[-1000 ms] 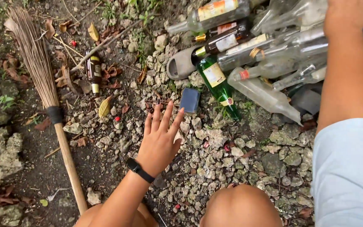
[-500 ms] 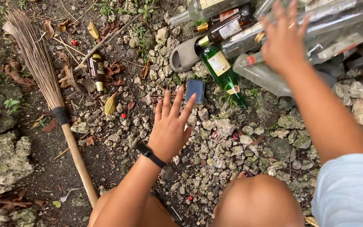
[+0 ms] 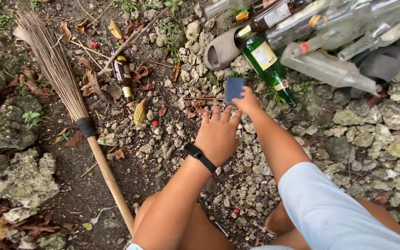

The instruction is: The recorder uses a broom to sweep an outdoor area and then manually sorts a pile of glass bottles.

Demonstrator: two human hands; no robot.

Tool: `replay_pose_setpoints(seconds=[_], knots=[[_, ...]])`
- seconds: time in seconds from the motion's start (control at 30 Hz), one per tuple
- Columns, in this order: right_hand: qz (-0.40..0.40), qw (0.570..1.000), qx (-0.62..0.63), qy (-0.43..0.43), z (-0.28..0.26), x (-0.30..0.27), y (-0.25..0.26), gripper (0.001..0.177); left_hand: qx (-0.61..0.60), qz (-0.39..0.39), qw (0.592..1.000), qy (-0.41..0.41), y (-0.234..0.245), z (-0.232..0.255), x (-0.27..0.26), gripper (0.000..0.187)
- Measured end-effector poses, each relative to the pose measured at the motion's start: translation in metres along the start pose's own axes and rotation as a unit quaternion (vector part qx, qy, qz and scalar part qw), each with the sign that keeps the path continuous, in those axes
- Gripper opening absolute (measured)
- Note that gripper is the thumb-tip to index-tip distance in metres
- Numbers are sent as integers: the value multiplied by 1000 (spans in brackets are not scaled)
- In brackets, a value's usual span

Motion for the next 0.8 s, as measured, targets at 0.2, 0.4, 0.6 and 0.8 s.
replay_pose_setpoints(seconds=[0.2,0.4,0.6,0.8], knots=[[212,974,-52,64,-5,-36,1,52,1,-31,999,-17,-22,-36,-5,78],[354,913,-149,-135,39,-49,73,92,-7,-55,998,-8,-18,-57,-15,78],[190,943,-109,-250,24,-40,115,87,-5,-71,997,-3,-21,-62,-18,79],[445,863,169,-168,143,17,96,80,-5,-36,999,-20,-20,-53,-17,80]])
Point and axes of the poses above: each hand's wrist, its own x-axis towards the middle knuckle, its own y-axis out of the back of the hand, z = x × y, the point moved 1 cm from there along x, towards the middle knuckle, and after that the axes turned 9 degrees about y, right-handed, at the moved point
